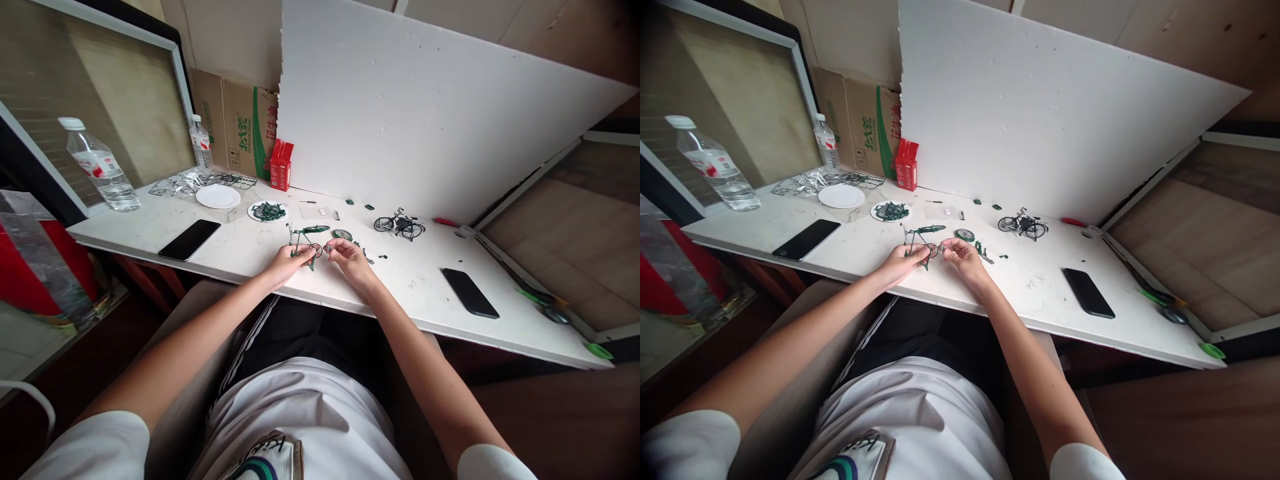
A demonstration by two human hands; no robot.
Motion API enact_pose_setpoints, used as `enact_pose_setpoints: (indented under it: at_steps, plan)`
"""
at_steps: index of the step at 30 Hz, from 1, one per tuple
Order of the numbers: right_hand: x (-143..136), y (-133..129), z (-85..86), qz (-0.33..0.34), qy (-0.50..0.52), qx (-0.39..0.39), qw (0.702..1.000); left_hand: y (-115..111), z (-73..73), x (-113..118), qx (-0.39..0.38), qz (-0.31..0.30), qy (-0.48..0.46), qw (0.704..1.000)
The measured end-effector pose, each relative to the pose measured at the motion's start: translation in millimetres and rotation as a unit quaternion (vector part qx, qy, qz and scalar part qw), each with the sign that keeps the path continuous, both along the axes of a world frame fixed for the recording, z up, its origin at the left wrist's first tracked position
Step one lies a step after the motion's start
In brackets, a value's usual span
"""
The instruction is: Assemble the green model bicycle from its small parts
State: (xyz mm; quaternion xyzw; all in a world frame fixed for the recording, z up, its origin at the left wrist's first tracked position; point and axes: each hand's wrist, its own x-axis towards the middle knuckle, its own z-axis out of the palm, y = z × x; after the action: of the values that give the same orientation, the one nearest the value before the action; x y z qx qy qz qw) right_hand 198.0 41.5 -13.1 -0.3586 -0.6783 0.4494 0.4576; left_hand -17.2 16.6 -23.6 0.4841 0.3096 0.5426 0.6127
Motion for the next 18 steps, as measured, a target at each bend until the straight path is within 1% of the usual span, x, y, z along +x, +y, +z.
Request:
enact_pose_setpoints:
  at_steps: [4,6,14,18]
  plan:
    - [-16,-11,1.7,-0.002,-0.010,0.060,0.998,-2,3.2,-1,0.010,-0.018,0.033,0.999]
    - [-20,-12,1.2,-0.003,-0.002,0.073,0.997,-2,3.4,-1,0.009,-0.024,0.038,0.999]
    - [-15,-12,-4.0,0.009,0.027,0.037,0.999,0,-0.2,-1,0.018,-0.022,0.050,0.998]
    - [-15,-12,-5.7,0.009,0.017,0.034,0.999,2,-2.6,-1,0.011,-0.022,0.044,0.999]
